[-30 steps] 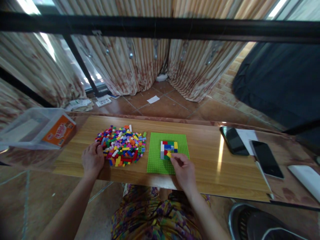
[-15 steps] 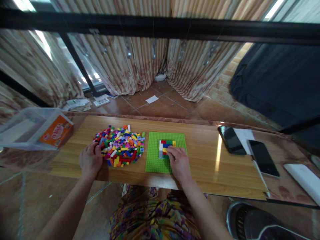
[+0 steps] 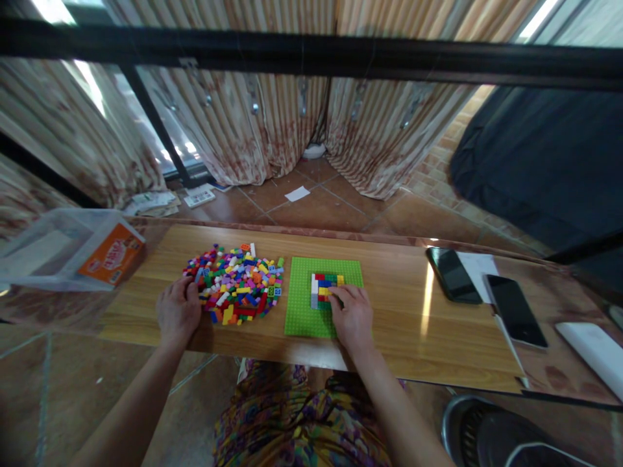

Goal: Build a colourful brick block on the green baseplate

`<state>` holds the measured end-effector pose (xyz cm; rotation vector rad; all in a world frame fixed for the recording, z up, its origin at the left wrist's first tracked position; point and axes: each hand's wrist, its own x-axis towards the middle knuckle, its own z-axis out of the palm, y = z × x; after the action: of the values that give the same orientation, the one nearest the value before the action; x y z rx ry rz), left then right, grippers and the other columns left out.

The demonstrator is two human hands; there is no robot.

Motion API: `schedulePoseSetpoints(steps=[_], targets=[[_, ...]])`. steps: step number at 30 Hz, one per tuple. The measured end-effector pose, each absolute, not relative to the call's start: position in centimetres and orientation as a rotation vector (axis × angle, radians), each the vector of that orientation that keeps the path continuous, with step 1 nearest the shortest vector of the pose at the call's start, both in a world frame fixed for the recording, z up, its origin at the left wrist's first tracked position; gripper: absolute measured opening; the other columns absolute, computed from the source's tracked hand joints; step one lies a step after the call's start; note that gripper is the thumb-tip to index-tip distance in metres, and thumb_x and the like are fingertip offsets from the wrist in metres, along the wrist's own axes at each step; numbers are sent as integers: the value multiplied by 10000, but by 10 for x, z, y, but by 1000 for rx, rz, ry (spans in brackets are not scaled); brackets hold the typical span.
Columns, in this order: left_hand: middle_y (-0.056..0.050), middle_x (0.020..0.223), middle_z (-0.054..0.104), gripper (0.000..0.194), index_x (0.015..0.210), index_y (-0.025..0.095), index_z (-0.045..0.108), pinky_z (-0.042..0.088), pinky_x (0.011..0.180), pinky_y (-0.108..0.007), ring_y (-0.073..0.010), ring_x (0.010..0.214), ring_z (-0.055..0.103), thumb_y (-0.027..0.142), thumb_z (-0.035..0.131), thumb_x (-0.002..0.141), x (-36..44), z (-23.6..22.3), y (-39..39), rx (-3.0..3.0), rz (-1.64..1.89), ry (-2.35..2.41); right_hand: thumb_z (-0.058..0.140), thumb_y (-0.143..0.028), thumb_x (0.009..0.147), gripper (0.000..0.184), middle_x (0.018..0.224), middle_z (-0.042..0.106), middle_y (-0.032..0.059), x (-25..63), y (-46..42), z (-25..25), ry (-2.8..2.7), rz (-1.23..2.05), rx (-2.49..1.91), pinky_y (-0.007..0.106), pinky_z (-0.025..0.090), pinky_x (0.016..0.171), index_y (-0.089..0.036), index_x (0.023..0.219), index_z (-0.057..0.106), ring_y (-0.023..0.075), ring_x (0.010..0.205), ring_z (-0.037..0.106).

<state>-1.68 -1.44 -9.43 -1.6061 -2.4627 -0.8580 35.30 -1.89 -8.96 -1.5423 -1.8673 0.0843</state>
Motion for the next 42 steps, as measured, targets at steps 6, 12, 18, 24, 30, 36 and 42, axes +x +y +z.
schedulePoseSetpoints(steps=[6, 12, 18, 24, 30, 36, 42], targets=[[-162, 1155, 671, 380, 1090, 135, 656, 410, 997, -448, -300, 1107, 583, 339, 385, 919, -17, -94, -14, -1619, -847, -2463, 538, -318, 922, 224, 888, 716, 61, 347, -16, -87, -1874, 82, -1531, 360, 461, 795, -217, 872, 732, 208, 831, 593], [-164, 1164, 670, 382, 1100, 132, 655, 404, 1010, -452, -300, 1120, 577, 341, 391, 919, -17, -94, -15, -1619, -844, -2467, 559, -330, 922, 214, 907, 708, 65, 348, -20, -89, -1876, -3, -1488, 346, 469, 793, -216, 921, 740, 211, 855, 586], [-158, 1166, 673, 372, 1097, 138, 653, 410, 997, -448, -298, 1106, 584, 337, 394, 919, -17, -96, -15, -1619, -859, -2463, 471, -305, 966, 316, 1219, 664, 98, 336, -33, -88, -1993, -129, -1567, 434, 405, 1000, -166, 1182, 655, 264, 1160, 524], [-162, 1167, 674, 373, 1094, 125, 655, 406, 1007, -441, -296, 1117, 582, 336, 400, 921, -17, -96, -15, -1623, -861, -2449, 429, -453, 966, 570, 1484, 445, 169, 321, -41, -93, -2192, -116, -1678, 578, 196, 1135, -89, 1404, 446, 325, 1440, 252], [-153, 1180, 669, 368, 1094, 136, 656, 401, 1012, -442, -294, 1133, 575, 342, 403, 924, -17, -96, -15, -1619, -871, -2453, 400, -501, 960, 641, 1522, 383, 177, 321, -41, -95, -2229, -81, -1710, 594, 143, 1148, -88, 1449, 381, 315, 1471, 176], [-158, 1192, 656, 360, 1110, 144, 649, 397, 1011, -455, -300, 1143, 564, 337, 409, 924, -17, -96, -15, -1616, -853, -2491, 414, -541, 942, 711, 1528, 368, 189, 321, -41, -96, -2237, -45, -1685, 571, 184, 1147, -87, 1482, 323, 316, 1455, 226], [-146, 1164, 662, 341, 1086, 160, 647, 388, 1008, -440, -292, 1129, 566, 332, 408, 915, -17, -95, -15, -1626, -872, -2473, 421, -559, 934, 753, 1538, 340, 205, 319, -42, -99, -2230, -28, -1684, 537, 212, 1145, -74, 1495, 290, 314, 1435, 277]])
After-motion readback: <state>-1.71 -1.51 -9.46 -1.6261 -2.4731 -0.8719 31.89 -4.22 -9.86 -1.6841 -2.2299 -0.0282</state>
